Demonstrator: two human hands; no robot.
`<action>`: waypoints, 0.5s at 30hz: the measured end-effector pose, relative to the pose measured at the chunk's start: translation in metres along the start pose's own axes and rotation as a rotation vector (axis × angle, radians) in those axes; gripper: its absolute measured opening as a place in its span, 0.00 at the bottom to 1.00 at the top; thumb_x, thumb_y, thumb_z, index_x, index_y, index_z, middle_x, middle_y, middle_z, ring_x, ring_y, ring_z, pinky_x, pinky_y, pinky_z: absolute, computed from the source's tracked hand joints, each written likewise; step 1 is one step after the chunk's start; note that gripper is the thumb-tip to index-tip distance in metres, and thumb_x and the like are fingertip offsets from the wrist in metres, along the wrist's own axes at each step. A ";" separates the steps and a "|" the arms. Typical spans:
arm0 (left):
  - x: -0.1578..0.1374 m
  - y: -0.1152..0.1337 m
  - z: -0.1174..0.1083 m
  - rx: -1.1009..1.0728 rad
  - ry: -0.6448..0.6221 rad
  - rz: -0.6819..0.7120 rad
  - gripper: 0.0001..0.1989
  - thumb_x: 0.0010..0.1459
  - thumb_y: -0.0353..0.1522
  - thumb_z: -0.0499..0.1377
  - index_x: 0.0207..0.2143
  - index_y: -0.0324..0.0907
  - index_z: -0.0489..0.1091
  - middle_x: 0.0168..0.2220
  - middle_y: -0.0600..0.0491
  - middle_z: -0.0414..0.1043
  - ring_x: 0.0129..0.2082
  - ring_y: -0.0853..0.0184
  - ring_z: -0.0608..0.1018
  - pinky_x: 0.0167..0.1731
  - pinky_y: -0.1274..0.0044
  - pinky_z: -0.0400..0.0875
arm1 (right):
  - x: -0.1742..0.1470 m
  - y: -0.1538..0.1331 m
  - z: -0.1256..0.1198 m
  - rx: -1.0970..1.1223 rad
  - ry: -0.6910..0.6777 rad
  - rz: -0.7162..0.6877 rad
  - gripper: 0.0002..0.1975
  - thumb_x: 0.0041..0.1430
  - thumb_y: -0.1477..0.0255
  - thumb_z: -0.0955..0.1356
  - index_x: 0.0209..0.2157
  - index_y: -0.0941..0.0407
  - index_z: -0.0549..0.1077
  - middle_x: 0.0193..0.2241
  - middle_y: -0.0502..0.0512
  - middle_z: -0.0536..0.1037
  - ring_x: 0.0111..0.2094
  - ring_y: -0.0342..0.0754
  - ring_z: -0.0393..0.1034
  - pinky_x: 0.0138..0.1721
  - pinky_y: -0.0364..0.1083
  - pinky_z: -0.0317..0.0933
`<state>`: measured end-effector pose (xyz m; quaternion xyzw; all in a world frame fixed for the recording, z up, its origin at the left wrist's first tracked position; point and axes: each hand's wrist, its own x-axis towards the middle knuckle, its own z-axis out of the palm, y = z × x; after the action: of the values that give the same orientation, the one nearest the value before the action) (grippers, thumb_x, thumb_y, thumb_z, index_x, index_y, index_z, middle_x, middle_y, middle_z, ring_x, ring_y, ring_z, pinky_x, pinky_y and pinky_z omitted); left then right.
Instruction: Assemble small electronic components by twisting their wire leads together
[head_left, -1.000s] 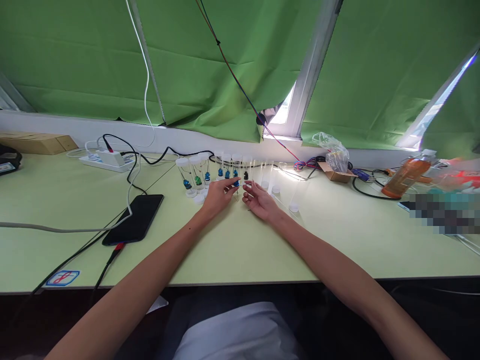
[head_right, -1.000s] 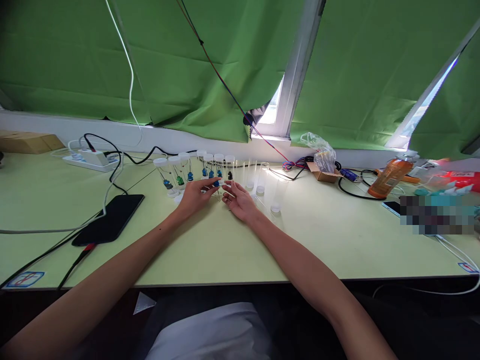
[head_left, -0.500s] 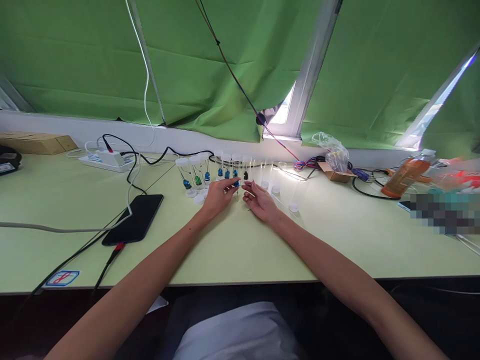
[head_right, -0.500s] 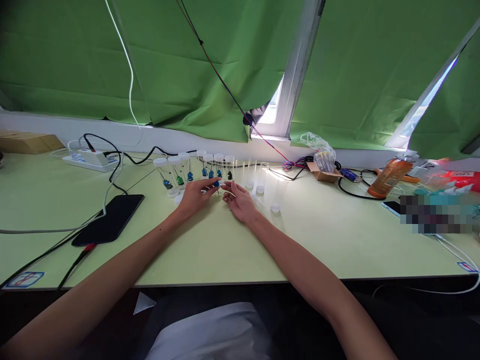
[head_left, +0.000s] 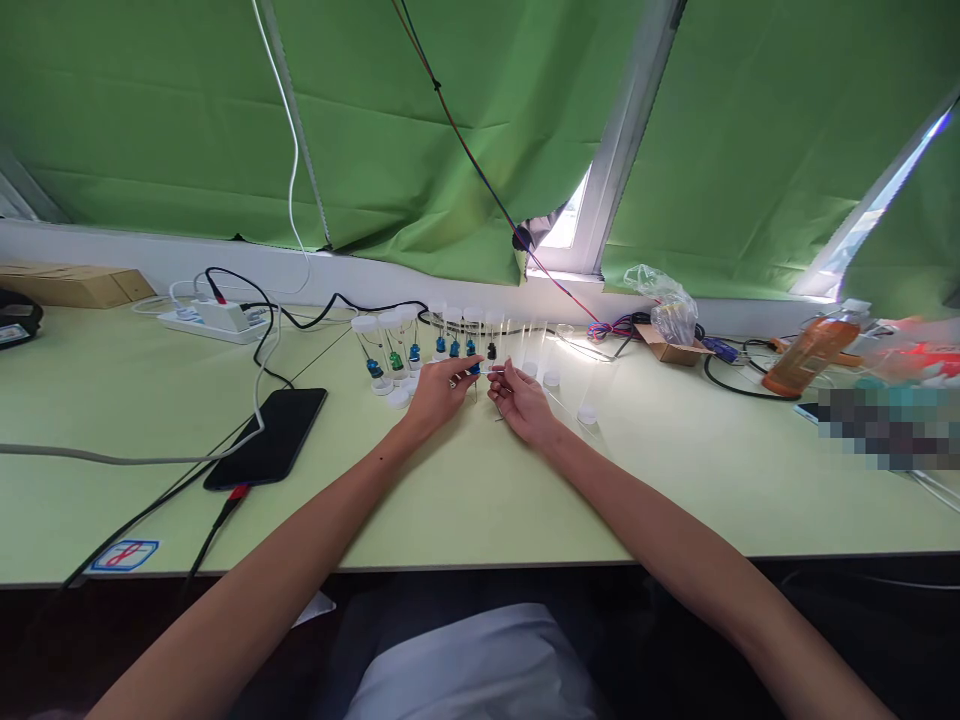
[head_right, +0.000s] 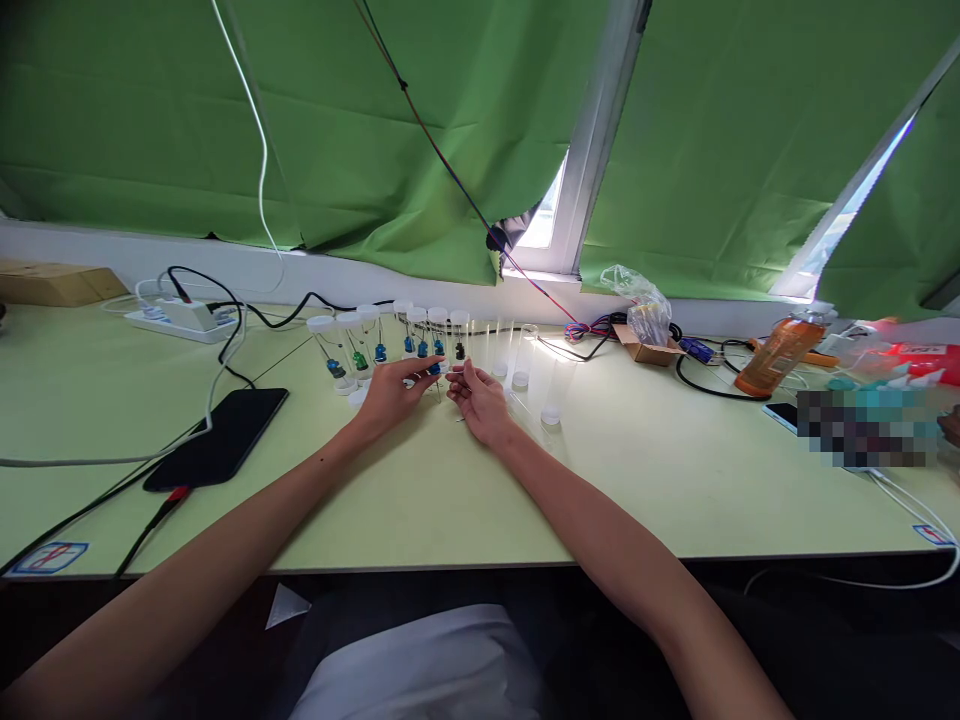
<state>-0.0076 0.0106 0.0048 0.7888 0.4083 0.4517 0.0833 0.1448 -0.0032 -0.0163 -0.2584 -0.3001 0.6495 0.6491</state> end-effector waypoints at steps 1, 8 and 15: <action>0.000 0.000 0.000 -0.003 -0.001 0.004 0.14 0.57 0.32 0.59 0.45 0.45 0.78 0.38 0.51 0.81 0.31 0.66 0.80 0.38 0.75 0.73 | 0.001 0.001 0.000 0.000 0.003 -0.007 0.14 0.52 0.63 0.75 0.28 0.59 0.74 0.24 0.51 0.75 0.24 0.38 0.65 0.28 0.40 0.65; -0.001 -0.003 0.002 0.001 0.008 0.045 0.14 0.57 0.32 0.58 0.46 0.44 0.78 0.39 0.51 0.81 0.30 0.67 0.79 0.37 0.74 0.73 | 0.002 0.002 -0.001 -0.003 0.004 -0.030 0.15 0.49 0.62 0.76 0.26 0.60 0.75 0.21 0.50 0.73 0.23 0.38 0.64 0.27 0.39 0.65; -0.001 -0.003 0.002 0.004 0.012 0.060 0.14 0.58 0.32 0.58 0.46 0.44 0.78 0.38 0.51 0.81 0.30 0.66 0.79 0.36 0.74 0.73 | -0.002 0.000 0.002 -0.041 0.033 -0.046 0.17 0.48 0.61 0.76 0.25 0.60 0.74 0.20 0.49 0.71 0.22 0.38 0.63 0.25 0.40 0.63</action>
<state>-0.0077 0.0129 0.0012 0.7981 0.3859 0.4581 0.0659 0.1433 -0.0049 -0.0144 -0.2754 -0.3084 0.6237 0.6633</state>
